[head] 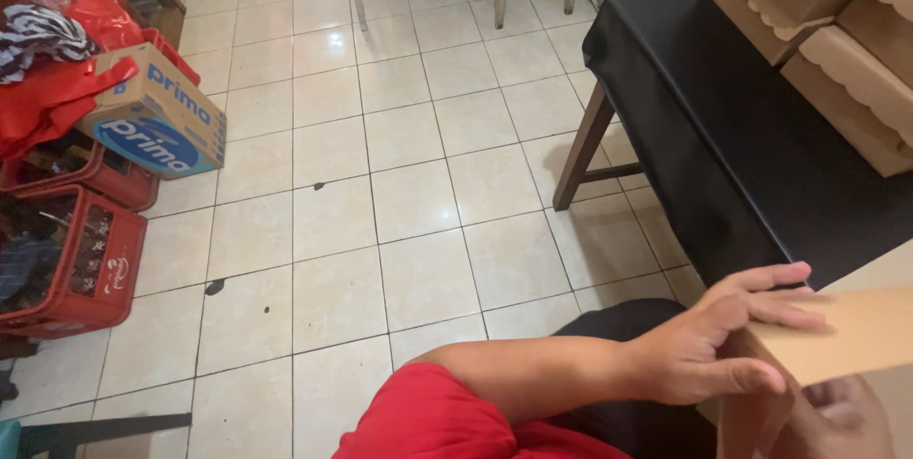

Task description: The person assembles flat cardboard sheets into rectangular boxes by folding the flaps and tucking the tabs into slots. They handle the cardboard by hand, folding the sides and securing the structure without using any tools.

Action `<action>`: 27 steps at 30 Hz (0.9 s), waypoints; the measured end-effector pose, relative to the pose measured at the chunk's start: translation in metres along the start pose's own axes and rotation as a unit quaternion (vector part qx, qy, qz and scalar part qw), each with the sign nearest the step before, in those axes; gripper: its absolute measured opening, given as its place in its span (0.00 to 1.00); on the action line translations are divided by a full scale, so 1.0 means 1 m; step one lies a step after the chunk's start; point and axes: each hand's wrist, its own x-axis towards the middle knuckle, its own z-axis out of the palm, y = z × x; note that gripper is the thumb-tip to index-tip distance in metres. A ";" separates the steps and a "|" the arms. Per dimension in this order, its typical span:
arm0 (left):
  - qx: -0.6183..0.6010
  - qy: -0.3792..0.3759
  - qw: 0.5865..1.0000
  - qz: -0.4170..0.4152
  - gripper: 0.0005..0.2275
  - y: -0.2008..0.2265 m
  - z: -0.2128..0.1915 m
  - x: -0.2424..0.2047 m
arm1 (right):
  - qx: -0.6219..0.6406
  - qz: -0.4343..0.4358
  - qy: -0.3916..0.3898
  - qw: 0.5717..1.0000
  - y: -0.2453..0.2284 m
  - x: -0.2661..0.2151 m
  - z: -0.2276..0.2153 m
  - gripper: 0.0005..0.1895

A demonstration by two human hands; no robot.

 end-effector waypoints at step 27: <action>0.000 -0.257 0.911 -0.322 0.29 -0.032 -0.056 0.125 | 0.393 0.082 0.113 0.909 -0.145 -0.050 0.035 0.17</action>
